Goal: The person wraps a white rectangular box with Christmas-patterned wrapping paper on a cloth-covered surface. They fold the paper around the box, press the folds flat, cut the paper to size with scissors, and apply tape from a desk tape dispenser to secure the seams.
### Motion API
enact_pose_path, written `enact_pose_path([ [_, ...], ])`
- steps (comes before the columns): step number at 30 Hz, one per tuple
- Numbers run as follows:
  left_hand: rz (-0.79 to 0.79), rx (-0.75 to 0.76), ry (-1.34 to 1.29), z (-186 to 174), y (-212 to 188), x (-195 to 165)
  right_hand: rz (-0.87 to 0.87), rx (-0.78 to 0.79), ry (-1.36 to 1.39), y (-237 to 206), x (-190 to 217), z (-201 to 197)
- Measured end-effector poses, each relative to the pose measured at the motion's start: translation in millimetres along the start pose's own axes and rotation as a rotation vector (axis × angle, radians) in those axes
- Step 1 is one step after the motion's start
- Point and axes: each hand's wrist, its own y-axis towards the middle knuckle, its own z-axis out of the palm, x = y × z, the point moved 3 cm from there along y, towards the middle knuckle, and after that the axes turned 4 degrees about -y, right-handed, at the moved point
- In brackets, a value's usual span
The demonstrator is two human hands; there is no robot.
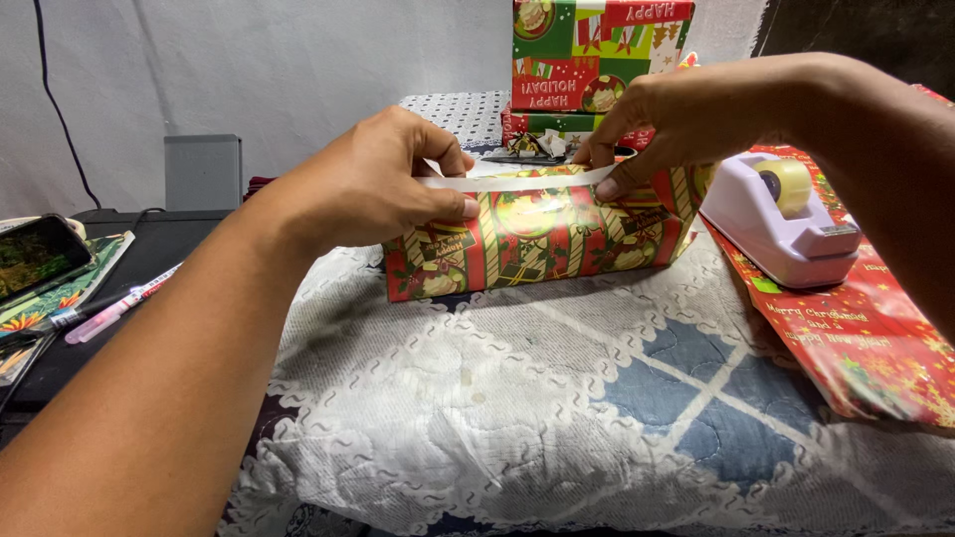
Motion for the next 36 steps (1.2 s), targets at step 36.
enact_pose_path([
  [36,-0.014,-0.093,0.28,64,-27,-40,0.317,-0.123,0.086,-34,51,10],
])
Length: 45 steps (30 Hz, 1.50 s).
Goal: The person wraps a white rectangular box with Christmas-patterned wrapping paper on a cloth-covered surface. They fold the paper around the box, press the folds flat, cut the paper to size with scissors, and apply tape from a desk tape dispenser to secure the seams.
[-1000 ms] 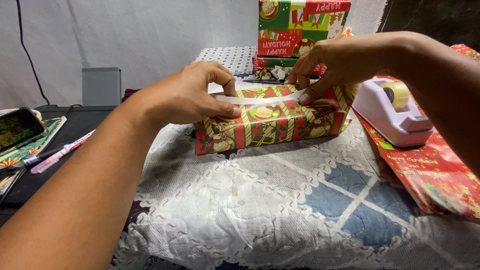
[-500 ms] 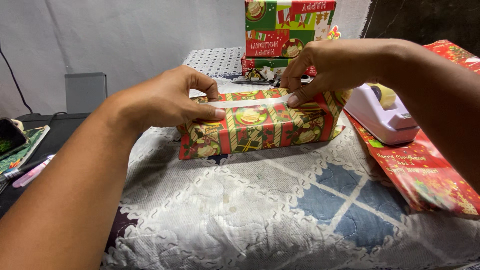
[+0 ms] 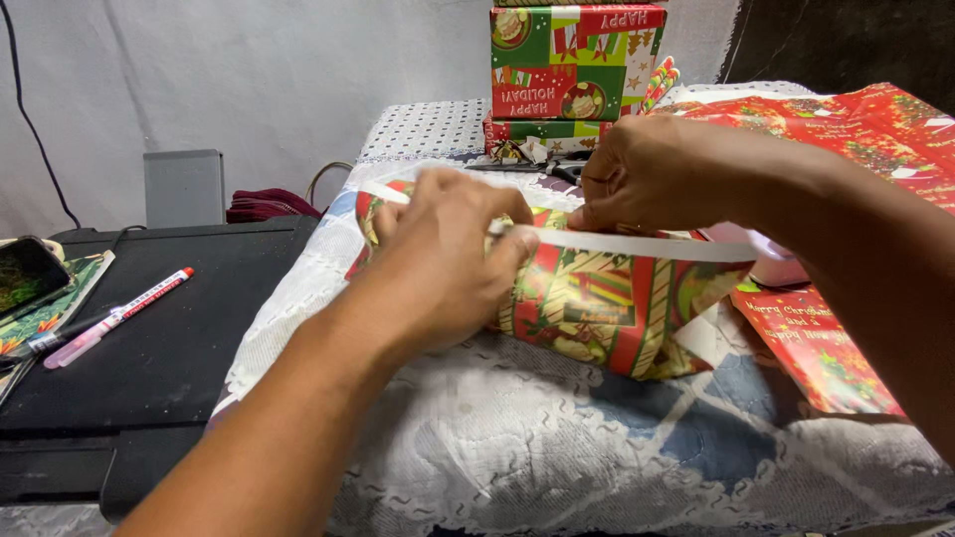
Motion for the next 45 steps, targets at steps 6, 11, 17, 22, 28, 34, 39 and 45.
enact_pose_path([
  [6,0.061,0.072,-0.1,-13,-11,7,0.069,-0.123,0.184,-11,-29,3],
  [11,0.376,0.009,0.09,-49,-20,-16,0.126,-0.232,0.255,36,-77,24],
  [17,-0.274,0.454,0.153,-79,-36,-26,-0.017,-0.241,0.039,110,-84,64],
  [22,-0.027,0.295,-0.062,-70,-2,-9,0.009,-0.083,-0.085,114,-82,66],
  [28,0.153,0.532,0.045,-43,48,3,-0.067,-0.034,-0.049,91,-87,48],
  [34,-0.011,0.467,0.261,-46,30,-12,-0.031,-0.052,-0.143,98,-86,48],
  [39,-0.207,0.334,0.428,-51,3,-28,-0.161,-0.008,-0.115,122,-81,45],
  [45,-0.213,0.401,0.41,-58,-10,-26,0.023,0.059,0.115,99,-87,34],
])
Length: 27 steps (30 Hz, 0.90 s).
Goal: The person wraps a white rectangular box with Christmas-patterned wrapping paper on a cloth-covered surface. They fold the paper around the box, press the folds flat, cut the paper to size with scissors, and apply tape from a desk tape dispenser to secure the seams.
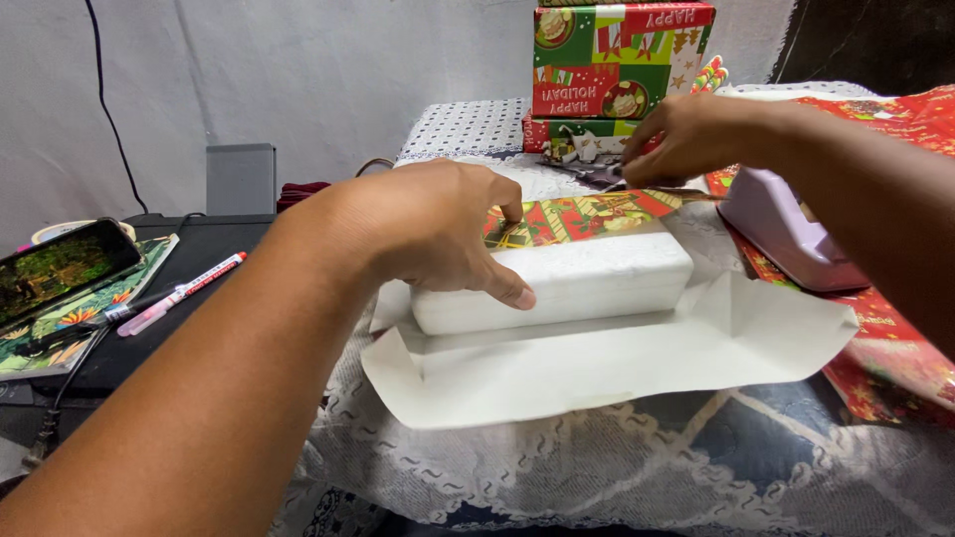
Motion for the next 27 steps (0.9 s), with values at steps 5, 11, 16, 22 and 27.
enact_pose_path([
  [5,0.128,-0.011,-0.016,5,8,12,0.215,0.013,0.181,-48,-6,-45],
  [11,0.244,-0.027,-0.029,20,40,16,0.449,-0.076,0.059,-98,-27,-73],
  [16,0.433,-0.161,-0.193,32,64,15,0.305,-0.196,0.358,-128,-30,-67],
  [22,0.424,-0.34,-0.251,33,56,16,0.333,-0.281,0.964,-161,-10,-29],
  [27,0.113,-0.137,-0.727,22,9,53,0.102,-0.093,1.231,-169,-6,-9],
])
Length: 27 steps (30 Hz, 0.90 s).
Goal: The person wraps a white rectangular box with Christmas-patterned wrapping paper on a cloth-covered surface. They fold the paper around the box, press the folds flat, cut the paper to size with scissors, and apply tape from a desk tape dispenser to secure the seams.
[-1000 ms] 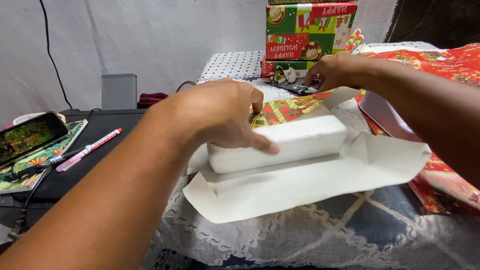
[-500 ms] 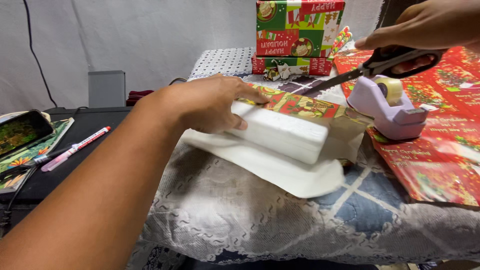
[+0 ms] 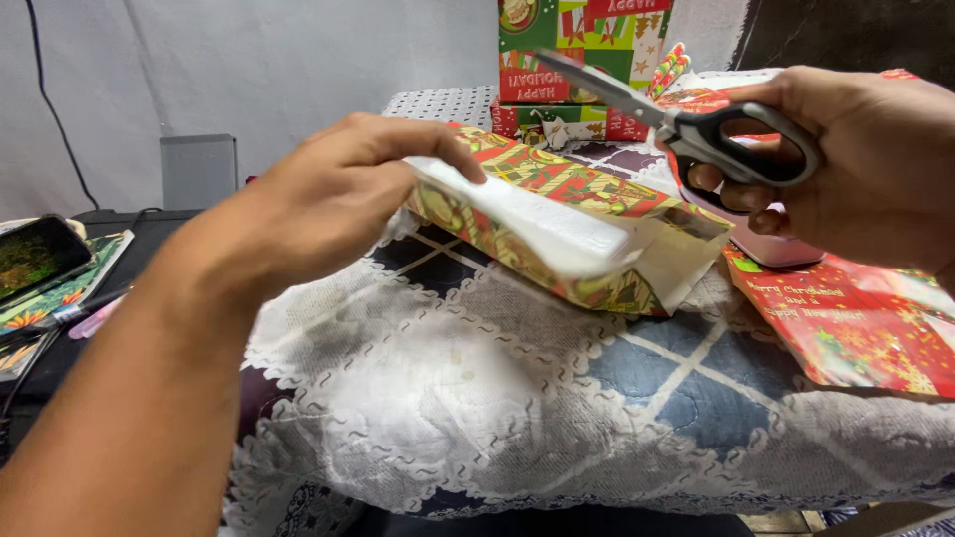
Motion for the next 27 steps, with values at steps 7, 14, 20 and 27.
enact_pose_path([
  [7,0.396,-0.137,0.257,16,-24,-5,-0.068,0.082,0.058,3,1,14],
  [14,0.482,-0.085,0.199,60,4,-35,0.056,0.017,-0.09,-12,6,10],
  [20,0.376,-0.154,0.209,66,44,-47,-0.074,-0.025,-0.235,-8,9,10],
  [27,0.684,-0.134,0.311,96,79,-39,-0.168,-0.065,-0.352,-4,12,21],
])
